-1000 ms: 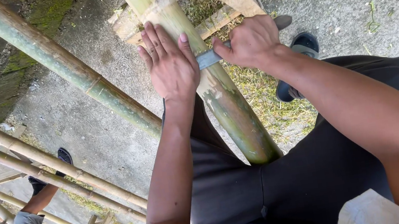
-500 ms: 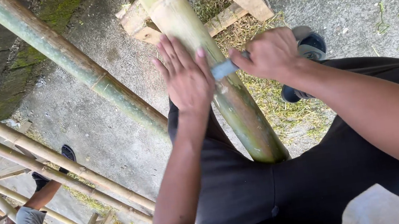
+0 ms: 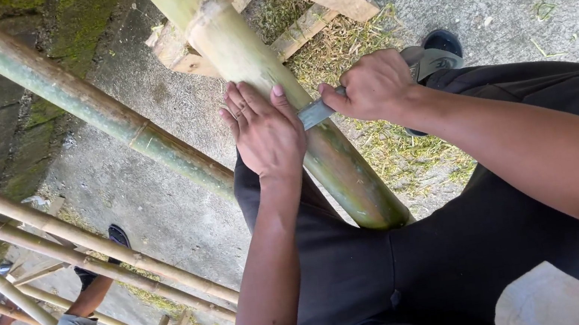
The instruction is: The recorder is scraping the outer green layer off a bamboo pole using a knife to prepare the wood.
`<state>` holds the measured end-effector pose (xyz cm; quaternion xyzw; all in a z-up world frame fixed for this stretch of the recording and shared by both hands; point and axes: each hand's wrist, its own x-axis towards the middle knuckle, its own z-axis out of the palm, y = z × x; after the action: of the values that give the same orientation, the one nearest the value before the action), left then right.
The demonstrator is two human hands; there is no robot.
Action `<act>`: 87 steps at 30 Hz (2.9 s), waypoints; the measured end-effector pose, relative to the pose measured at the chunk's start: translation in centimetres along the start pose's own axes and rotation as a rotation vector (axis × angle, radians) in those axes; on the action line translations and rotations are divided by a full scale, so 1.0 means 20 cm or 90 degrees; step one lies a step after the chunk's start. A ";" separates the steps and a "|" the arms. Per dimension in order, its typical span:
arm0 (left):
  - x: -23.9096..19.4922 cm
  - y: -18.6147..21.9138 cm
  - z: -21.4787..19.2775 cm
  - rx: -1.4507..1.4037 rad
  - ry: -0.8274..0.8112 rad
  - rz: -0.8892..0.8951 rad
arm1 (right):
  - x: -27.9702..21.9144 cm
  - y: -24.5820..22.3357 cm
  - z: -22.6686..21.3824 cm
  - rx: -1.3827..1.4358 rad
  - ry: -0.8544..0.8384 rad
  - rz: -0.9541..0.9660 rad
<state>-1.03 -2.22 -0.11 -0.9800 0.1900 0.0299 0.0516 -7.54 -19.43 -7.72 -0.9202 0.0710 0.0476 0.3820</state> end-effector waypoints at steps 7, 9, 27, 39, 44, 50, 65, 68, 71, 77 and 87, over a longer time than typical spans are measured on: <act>0.07 -0.02 -0.01 -0.008 -0.007 -0.013 | 0.07 0.01 0.02 -0.020 -0.053 0.010; 0.10 -0.03 -0.02 -0.007 -0.014 -0.022 | 0.11 0.00 0.01 -0.003 -0.040 0.013; 0.58 -0.19 -0.06 0.055 -0.003 0.012 | 0.47 -0.09 0.00 -0.026 0.109 -0.005; -0.03 -0.05 -0.05 0.056 0.014 0.052 | -0.02 0.02 0.07 0.004 0.024 -0.051; -0.09 0.00 -0.03 -0.008 0.014 0.007 | -0.10 0.04 0.08 0.021 0.044 -0.047; -0.01 0.01 -0.02 -0.006 -0.031 -0.035 | -0.02 0.02 0.05 -0.014 -0.006 -0.024; 0.22 -0.03 -0.09 0.026 -0.020 -0.035 | 0.22 0.01 0.06 -0.011 -0.019 -0.025; 0.30 -0.07 -0.08 0.044 -0.029 -0.034 | 0.28 -0.02 0.05 -0.006 -0.019 -0.004; 0.39 -0.08 -0.09 0.070 -0.053 -0.033 | 0.36 -0.04 0.04 0.010 -0.018 0.034; 0.60 -0.17 -0.11 0.133 -0.029 -0.011 | 0.49 -0.04 0.14 0.009 0.220 -0.057; -0.01 -0.03 -0.09 0.111 -0.031 0.037 | -0.02 0.00 0.11 0.074 0.038 -0.032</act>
<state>-0.90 -1.83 1.79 -0.9648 0.2187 0.0387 0.1407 -8.04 -17.88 -9.28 -0.8989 0.0621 0.0061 0.4337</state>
